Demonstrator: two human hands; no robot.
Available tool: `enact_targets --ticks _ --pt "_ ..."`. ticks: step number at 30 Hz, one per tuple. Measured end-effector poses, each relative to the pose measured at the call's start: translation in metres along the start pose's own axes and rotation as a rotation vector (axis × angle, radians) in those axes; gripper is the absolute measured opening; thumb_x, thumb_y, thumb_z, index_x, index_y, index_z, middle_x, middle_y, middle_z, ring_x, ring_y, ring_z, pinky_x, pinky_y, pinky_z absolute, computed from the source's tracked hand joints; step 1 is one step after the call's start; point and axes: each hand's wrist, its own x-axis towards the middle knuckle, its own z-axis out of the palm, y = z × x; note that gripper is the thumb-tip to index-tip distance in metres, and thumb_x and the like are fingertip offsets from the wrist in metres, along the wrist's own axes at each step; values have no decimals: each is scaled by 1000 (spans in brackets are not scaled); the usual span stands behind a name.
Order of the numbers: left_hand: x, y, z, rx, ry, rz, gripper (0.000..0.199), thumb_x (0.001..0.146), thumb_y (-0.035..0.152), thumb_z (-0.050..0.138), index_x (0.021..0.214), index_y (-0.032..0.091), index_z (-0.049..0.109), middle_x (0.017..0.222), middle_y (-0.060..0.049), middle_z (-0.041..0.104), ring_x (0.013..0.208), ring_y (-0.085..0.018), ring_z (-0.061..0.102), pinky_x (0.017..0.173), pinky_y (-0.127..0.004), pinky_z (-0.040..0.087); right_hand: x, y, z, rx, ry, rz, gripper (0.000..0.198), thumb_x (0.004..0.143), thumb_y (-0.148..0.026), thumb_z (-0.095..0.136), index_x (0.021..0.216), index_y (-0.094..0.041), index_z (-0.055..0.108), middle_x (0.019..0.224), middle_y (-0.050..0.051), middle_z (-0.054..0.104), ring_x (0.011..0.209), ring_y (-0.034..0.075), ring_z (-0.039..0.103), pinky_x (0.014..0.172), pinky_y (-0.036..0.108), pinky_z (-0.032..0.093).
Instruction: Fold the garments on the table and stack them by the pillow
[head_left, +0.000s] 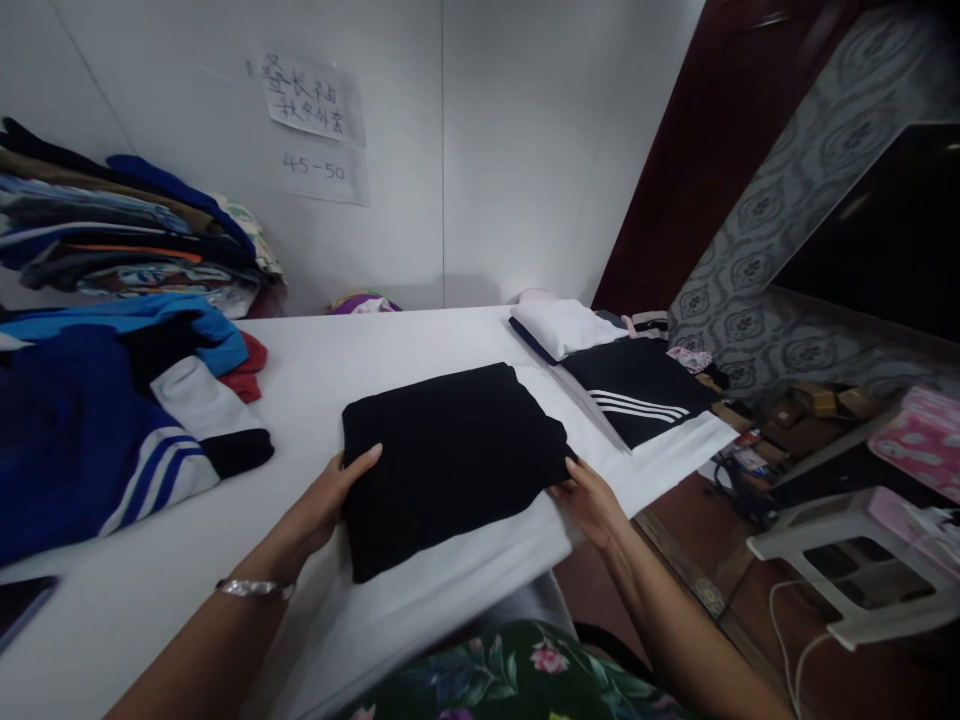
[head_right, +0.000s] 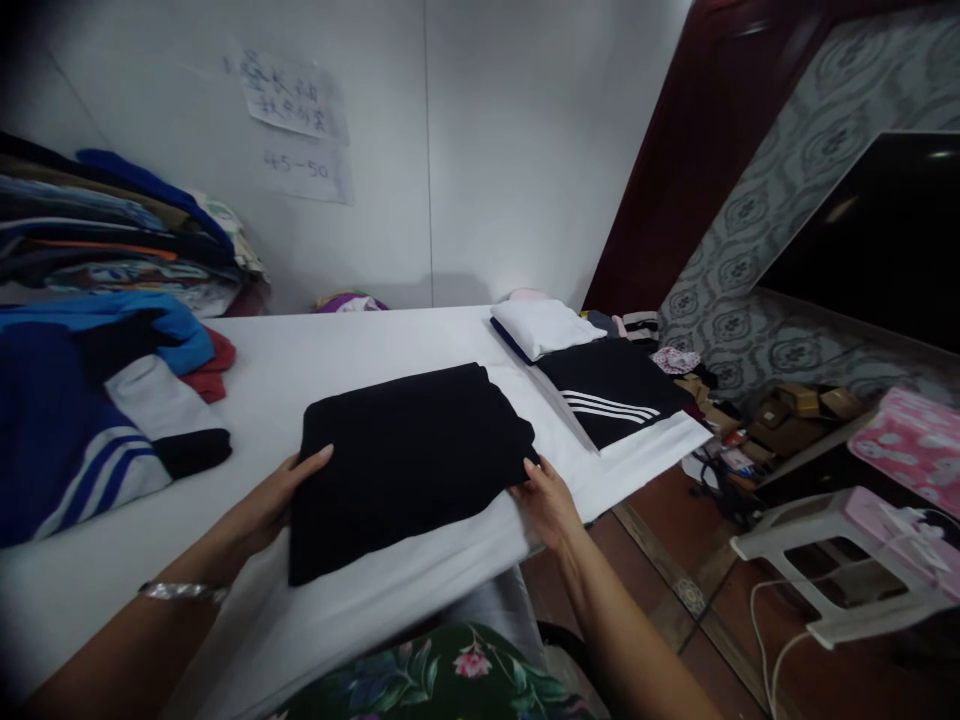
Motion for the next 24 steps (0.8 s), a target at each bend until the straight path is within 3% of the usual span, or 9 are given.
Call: enact_targets --ticks 5,8,12,16,21,24 --pt "-1 -3 2 16 17 4 63 72 46 74 124 15 56 107 -14 72 88 -23 71 73 -29 59 -12 11 0 51 12 112 25 69 -30 82 87 -21 68 85 -1 72 78 13 65 78 28 55" --pt "1 -4 0 33 20 12 62 71 47 73 122 15 57 107 -13 72 88 -24 71 73 -30 59 -11 15 7 63 4 197 23 70 -35 81 81 -20 67 78 0 70 73 13 64 71 26 55" --pt "1 -5 -3 33 25 3 59 71 47 73 119 16 58 102 -11 74 86 -24 71 76 -30 59 2 19 14 67 -19 212 26 74 -39 77 89 -21 68 84 1 71 72 12 63 57 21 50" --pt "2 -5 -4 41 33 -31 62 70 48 73 121 18 56 98 -7 75 87 -23 71 76 -28 59 12 20 17 72 -84 268 30 76 -40 74 97 -20 67 92 3 72 79 15 64 65 25 52" --pt "8 -7 -6 68 65 -94 66 64 56 73 117 20 58 96 -5 76 88 -25 72 71 -29 60 13 24 24 72 -157 183 41 77 -42 72 112 -23 63 109 3 69 92 18 64 69 28 51" --pt "12 -7 -8 107 104 -113 67 59 59 74 113 22 60 94 -5 76 91 -27 71 74 -30 60 15 28 32 76 -160 161 42 77 -48 70 110 -23 64 106 4 70 85 18 65 62 27 49"
